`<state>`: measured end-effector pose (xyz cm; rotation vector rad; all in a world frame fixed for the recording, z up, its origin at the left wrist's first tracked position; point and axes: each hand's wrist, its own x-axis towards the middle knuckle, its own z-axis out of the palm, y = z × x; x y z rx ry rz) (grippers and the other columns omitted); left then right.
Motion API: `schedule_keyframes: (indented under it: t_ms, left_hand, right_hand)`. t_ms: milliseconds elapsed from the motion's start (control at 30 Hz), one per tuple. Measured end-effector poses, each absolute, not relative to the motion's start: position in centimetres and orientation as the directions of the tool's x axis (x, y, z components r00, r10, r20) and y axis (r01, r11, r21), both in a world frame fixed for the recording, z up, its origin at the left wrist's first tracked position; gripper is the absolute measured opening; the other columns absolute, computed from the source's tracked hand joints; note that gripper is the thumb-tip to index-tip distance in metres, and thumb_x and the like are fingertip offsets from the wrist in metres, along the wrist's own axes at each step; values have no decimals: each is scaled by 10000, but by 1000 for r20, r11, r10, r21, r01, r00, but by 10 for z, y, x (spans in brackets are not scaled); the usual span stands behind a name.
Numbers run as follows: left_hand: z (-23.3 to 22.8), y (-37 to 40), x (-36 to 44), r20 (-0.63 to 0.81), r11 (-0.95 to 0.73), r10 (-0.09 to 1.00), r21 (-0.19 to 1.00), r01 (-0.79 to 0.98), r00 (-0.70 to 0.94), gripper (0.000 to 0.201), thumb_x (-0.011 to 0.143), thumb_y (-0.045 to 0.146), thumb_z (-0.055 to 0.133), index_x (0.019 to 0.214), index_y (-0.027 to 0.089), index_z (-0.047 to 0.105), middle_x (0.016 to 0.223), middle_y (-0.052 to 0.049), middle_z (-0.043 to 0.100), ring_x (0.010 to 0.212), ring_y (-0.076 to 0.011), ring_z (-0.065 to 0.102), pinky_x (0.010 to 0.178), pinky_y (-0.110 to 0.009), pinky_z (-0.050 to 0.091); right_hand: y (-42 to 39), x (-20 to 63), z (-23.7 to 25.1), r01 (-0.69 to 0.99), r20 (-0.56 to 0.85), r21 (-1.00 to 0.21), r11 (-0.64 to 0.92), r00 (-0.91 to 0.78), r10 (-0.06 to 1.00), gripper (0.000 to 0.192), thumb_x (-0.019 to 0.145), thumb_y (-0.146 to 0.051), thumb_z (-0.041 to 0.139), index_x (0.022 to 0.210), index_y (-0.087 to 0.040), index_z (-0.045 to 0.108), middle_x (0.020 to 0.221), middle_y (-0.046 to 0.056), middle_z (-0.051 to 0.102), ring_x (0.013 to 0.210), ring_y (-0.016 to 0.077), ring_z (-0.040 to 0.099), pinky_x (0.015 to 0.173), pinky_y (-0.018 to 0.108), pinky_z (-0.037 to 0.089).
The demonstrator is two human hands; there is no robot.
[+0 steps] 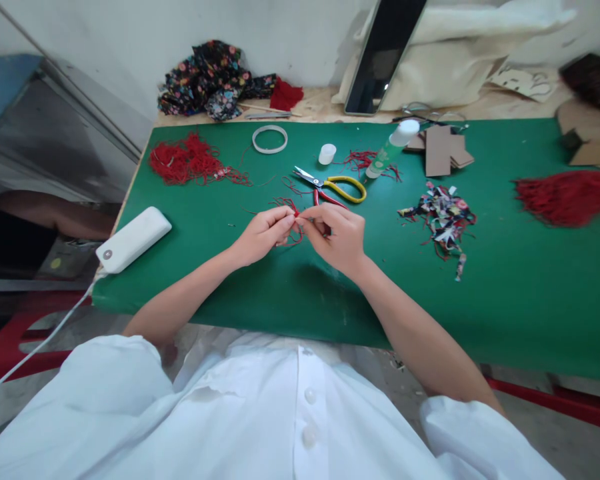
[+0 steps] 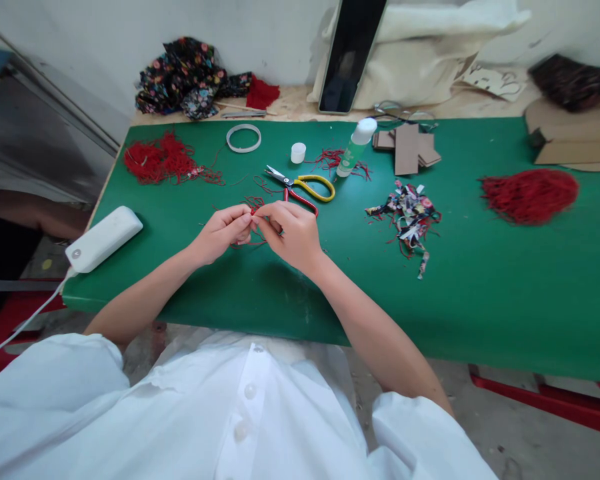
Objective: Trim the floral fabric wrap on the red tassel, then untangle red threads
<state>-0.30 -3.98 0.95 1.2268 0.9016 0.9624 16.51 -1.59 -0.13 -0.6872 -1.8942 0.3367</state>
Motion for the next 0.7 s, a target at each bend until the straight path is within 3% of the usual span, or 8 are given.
schedule_keyframes:
  t_ms: [333,467,600,700]
  left_hand:
    - [14,-42,-2,-83,148,930,976,-157,358,467,780,609,675,738,161,549,500,98,293,432,-30,267,458,-213,242]
    - [16,-41,-1,-76,163,940,957,-241,331,469,763,591,707,703,161,529,495,98,285,439,-26,265,466,-202,253]
    - [27,-40,-3,-76,156,971,920,-360,227,413,823,502,691,692,165,489,506,93,292,432,-23,269,453,-183,258]
    - [36,-37,-8,-118,158,986,896,-416,121,346,927,390,584,695,169,454,512,90,289,406,-19,261,433,-169,256]
  right_hand:
    - [-22,164,4,347,628,-645,681,-268,731,180,924,-296,590,770,-208,619,557,-47,500,484,88,398,515,252,358]
    - [-22,164,3,296,508,-742,602,-338,792,118,919,-286,556,840,-204,584,675,-12,590,569,107,497,572,250,413]
    - [-20,163,-2,232,379,-754,614,-609,697,131,878,-265,571,979,-182,567,898,66,698,821,172,646,753,282,482]
    - [-20,162,-5,272,292,-726,632,-710,641,124,879,-250,566,981,-181,579,757,18,676,681,145,617,671,249,441]
